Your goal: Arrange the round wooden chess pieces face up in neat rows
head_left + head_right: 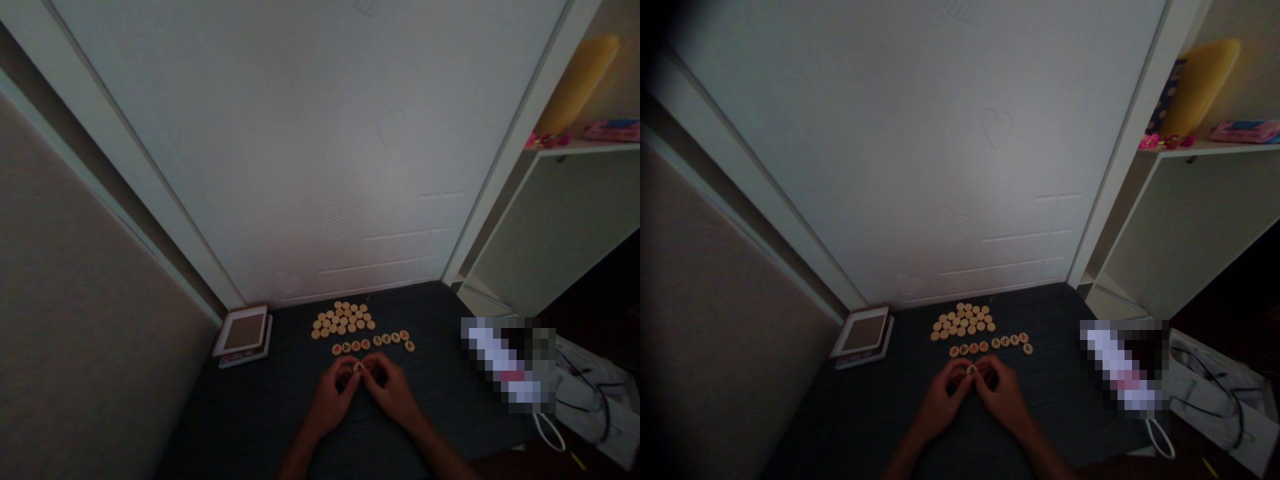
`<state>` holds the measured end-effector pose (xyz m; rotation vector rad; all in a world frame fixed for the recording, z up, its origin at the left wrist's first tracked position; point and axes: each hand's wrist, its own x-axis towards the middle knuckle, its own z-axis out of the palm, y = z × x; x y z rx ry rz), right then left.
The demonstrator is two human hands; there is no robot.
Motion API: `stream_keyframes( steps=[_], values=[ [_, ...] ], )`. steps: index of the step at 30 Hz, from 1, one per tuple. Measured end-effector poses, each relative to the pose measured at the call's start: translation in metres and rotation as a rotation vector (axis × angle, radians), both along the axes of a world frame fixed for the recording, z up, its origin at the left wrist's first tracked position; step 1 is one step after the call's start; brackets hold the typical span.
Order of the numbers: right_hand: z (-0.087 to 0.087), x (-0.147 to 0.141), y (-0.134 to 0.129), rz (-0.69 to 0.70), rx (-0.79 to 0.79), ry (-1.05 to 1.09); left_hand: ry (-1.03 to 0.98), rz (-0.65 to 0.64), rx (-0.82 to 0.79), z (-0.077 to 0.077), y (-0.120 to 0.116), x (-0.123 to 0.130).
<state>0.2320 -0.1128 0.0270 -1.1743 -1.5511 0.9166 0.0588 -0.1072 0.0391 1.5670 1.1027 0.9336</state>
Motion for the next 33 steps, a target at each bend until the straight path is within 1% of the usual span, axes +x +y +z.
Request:
stream_keyframes(
  steps=[5, 10, 17, 28, 33],
  values=[
    [0.0, 0.0004, 0.0002, 0.02, 0.012, -0.008, -0.005, 0.046, 0.004, -0.0029, 0.0024, 0.0006],
    [0.0019, -0.0015, -0.0016, 0.077, 0.058, -0.07, -0.042, 0.076, -0.019, -0.0005, 0.0032, 0.0022],
    [-0.0028, -0.0027, -0.0019, 0.054, 0.085, -0.126, -0.083, 0.066, -0.051, -0.0001, 0.0033, 0.0016],
    [-0.005, -0.002, -0.0006, 0.026, 0.108, -0.094, -0.077, 0.041, -0.044, -0.0022, 0.0021, -0.002],
    [-0.0014, -0.0024, -0.0027, -0.002, 0.202, -0.116, -0.065, 0.022, -0.037, -0.0025, 0.002, -0.0025]
  ],
)
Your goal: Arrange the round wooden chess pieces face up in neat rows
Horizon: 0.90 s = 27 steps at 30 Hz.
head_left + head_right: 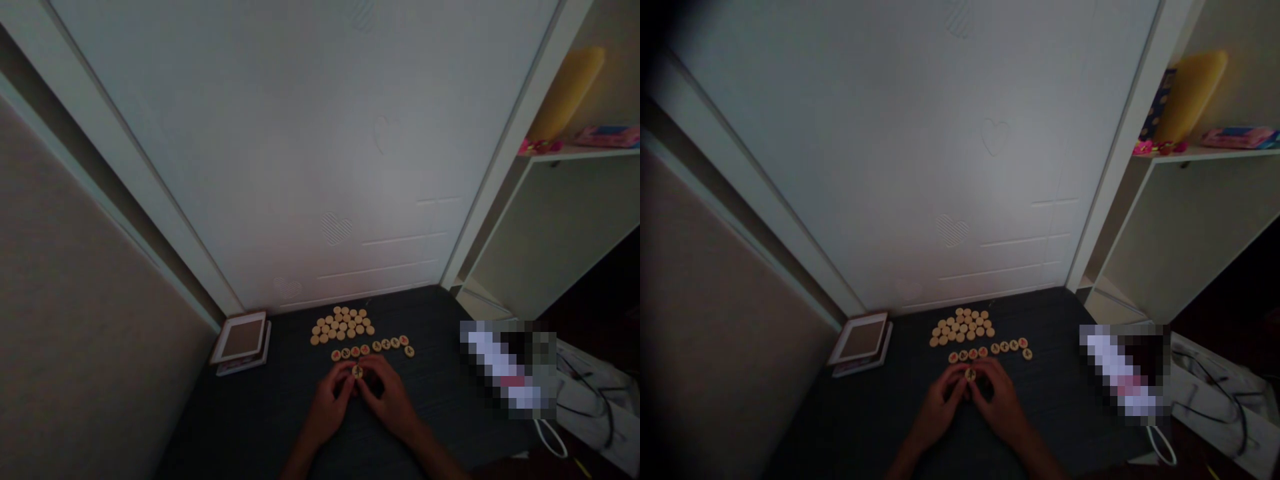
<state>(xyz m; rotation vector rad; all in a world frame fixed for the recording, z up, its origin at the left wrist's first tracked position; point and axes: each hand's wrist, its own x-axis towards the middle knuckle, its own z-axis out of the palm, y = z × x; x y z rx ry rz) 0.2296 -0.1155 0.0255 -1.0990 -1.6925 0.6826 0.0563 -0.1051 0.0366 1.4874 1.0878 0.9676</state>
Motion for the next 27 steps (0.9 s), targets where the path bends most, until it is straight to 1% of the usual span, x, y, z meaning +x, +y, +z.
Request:
stream_keyframes(
  steps=[3, 7, 11, 16, 19, 22, 27],
  values=[
    [-0.001, 0.0, 0.0, 0.015, 0.061, -0.019, 0.014, -0.011, -0.005, 0.001, 0.0, 0.0],
    [-0.007, 0.0, 0.001, 0.036, 0.068, -0.034, 0.008, -0.019, -0.005, 0.001, 0.0, 0.0],
    [-0.012, -0.001, 0.001, 0.012, 0.082, -0.053, -0.001, -0.017, 0.005, -0.001, 0.001, 0.0],
    [-0.012, 0.001, -0.001, -0.028, 0.092, -0.099, 0.017, -0.005, 0.038, 0.0, 0.0, -0.001],
    [-0.014, 0.013, -0.004, -0.049, 0.07, -0.164, 0.064, 0.023, 0.058, -0.003, -0.001, -0.001],
    [-0.02, 0.033, -0.006, -0.082, 0.076, -0.252, 0.116, 0.053, 0.068, -0.009, -0.003, -0.001],
    [-0.035, 0.065, -0.004, -0.184, 0.128, -0.406, 0.125, 0.032, 0.071, -0.012, -0.003, -0.002]
  ],
)
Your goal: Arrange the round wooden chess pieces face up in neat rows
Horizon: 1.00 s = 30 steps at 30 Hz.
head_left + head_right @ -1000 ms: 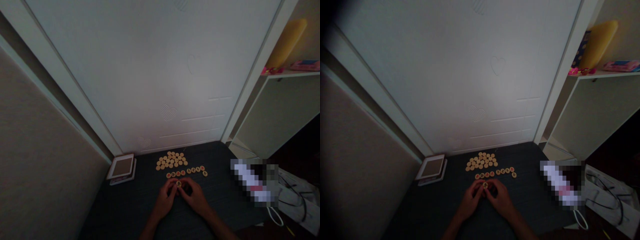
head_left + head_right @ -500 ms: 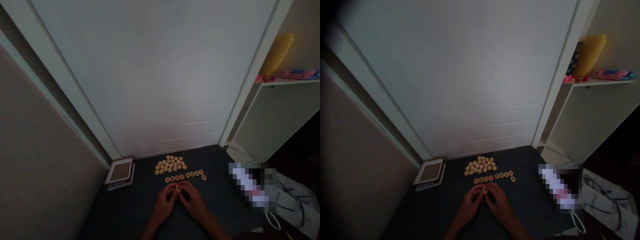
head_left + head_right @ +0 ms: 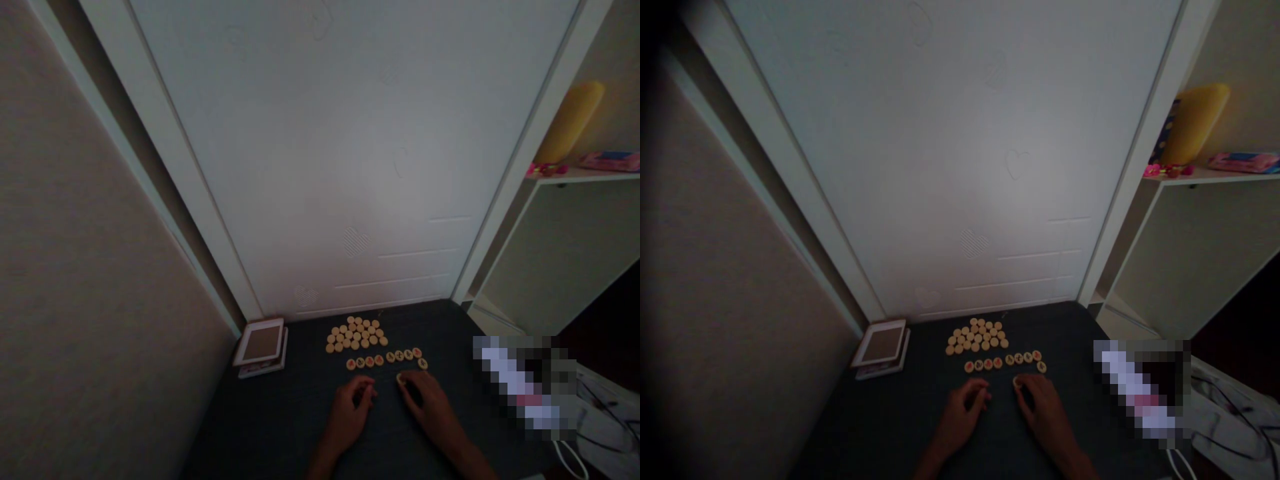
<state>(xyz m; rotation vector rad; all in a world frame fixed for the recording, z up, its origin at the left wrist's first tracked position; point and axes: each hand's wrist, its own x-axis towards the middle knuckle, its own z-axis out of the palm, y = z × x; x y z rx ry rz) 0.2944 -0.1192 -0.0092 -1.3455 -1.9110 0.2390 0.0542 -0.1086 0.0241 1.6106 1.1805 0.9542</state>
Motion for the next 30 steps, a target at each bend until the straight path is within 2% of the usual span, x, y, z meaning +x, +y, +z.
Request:
stream_keyframes(
  steps=[4, 11, 20, 30],
  values=[
    [-0.006, 0.007, 0.004, -0.041, 0.043, -0.078, 0.011, -0.004, 0.015, 0.002, 0.0, 0.0],
    [-0.009, 0.003, 0.0, -0.161, 0.117, -0.042, 0.025, 0.001, 0.016, 0.008, -0.002, 0.002],
    [-0.009, 0.007, -0.007, -0.186, 0.121, -0.09, 0.055, 0.012, 0.013, 0.013, -0.002, 0.005],
    [-0.018, 0.01, -0.004, -0.236, 0.102, -0.12, 0.088, 0.001, 0.037, 0.009, -0.002, 0.004]
  ],
)
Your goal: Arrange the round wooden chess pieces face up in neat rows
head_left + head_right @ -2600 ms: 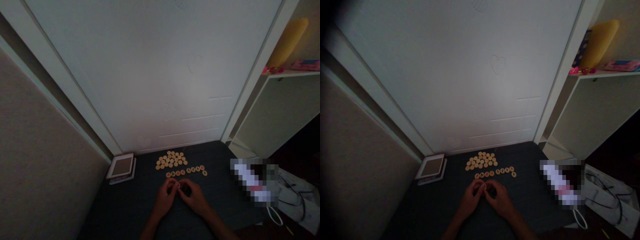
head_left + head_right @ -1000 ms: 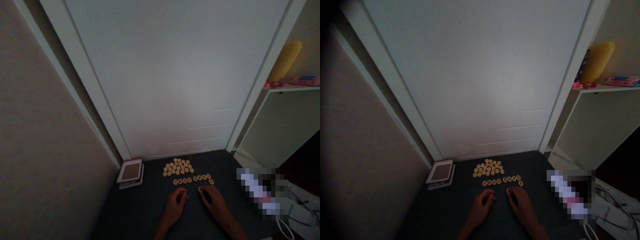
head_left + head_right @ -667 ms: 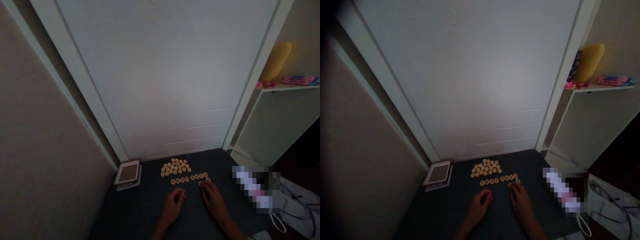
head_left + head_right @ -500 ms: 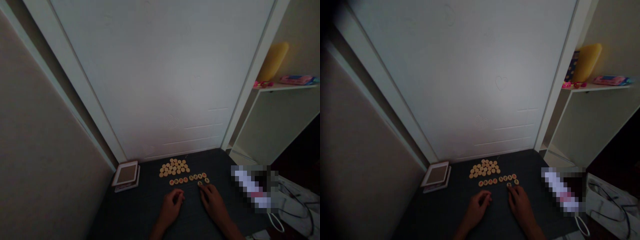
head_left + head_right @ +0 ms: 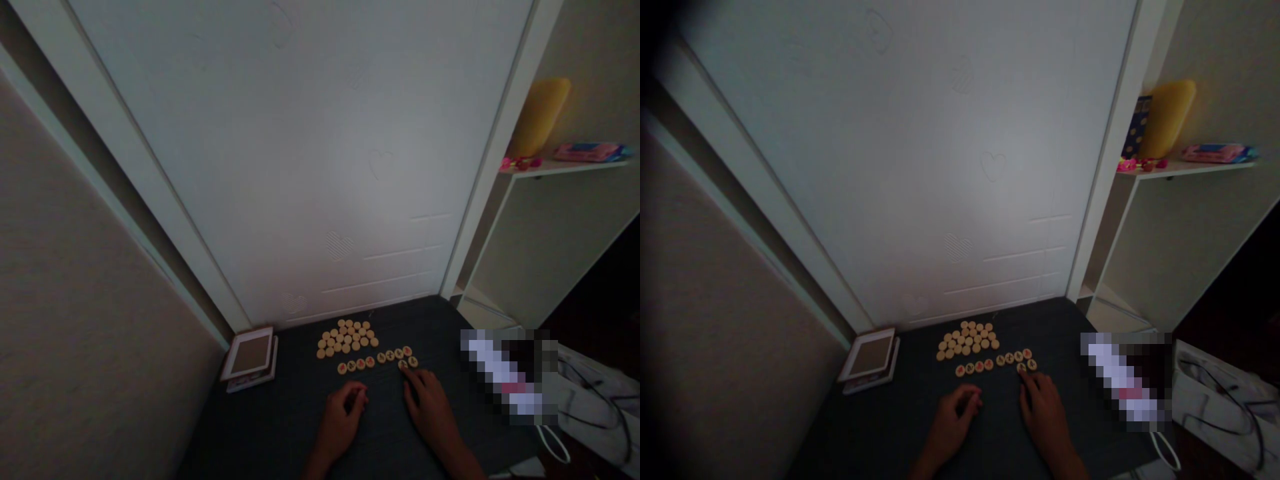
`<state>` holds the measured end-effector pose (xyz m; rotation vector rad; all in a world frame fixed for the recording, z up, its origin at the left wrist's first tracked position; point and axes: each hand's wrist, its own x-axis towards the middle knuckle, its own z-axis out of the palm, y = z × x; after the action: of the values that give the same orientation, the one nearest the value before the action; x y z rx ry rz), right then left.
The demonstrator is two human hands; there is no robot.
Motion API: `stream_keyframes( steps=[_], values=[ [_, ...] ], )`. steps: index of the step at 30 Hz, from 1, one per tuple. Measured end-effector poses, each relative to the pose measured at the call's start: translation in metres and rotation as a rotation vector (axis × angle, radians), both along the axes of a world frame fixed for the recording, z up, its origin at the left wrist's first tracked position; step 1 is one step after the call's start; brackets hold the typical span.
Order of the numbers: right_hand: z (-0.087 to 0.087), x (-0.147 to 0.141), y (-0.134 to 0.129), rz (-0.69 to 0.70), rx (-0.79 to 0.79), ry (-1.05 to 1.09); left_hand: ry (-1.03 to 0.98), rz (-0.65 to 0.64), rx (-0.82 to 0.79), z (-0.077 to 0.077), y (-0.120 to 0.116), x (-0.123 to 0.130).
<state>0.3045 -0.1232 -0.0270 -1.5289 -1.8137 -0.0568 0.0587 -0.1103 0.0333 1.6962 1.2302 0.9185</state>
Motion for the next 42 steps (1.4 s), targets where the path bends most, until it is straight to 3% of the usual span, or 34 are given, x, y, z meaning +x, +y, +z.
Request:
stream_keyframes(
  steps=[16, 24, 27, 30, 35, 42],
  values=[
    [-0.002, -0.001, 0.0, -0.005, -0.005, -0.024, 0.02, 0.012, -0.008, -0.006, 0.002, 0.0],
    [0.007, -0.006, -0.007, 0.119, -0.041, 0.031, -0.049, 0.024, -0.015, -0.004, 0.006, -0.003],
    [0.01, -0.006, -0.008, 0.148, -0.07, 0.055, 0.034, 0.063, 0.11, -0.002, 0.022, -0.021],
    [0.012, -0.007, -0.009, 0.15, -0.068, 0.085, 0.291, 0.228, 0.398, -0.001, 0.047, -0.049],
    [0.014, -0.008, -0.009, 0.16, -0.075, 0.108, 0.403, 0.271, 0.485, -0.004, 0.075, -0.081],
    [0.018, -0.009, -0.01, 0.177, -0.076, 0.113, 0.519, 0.256, 0.542, -0.013, 0.075, -0.081]
  ],
)
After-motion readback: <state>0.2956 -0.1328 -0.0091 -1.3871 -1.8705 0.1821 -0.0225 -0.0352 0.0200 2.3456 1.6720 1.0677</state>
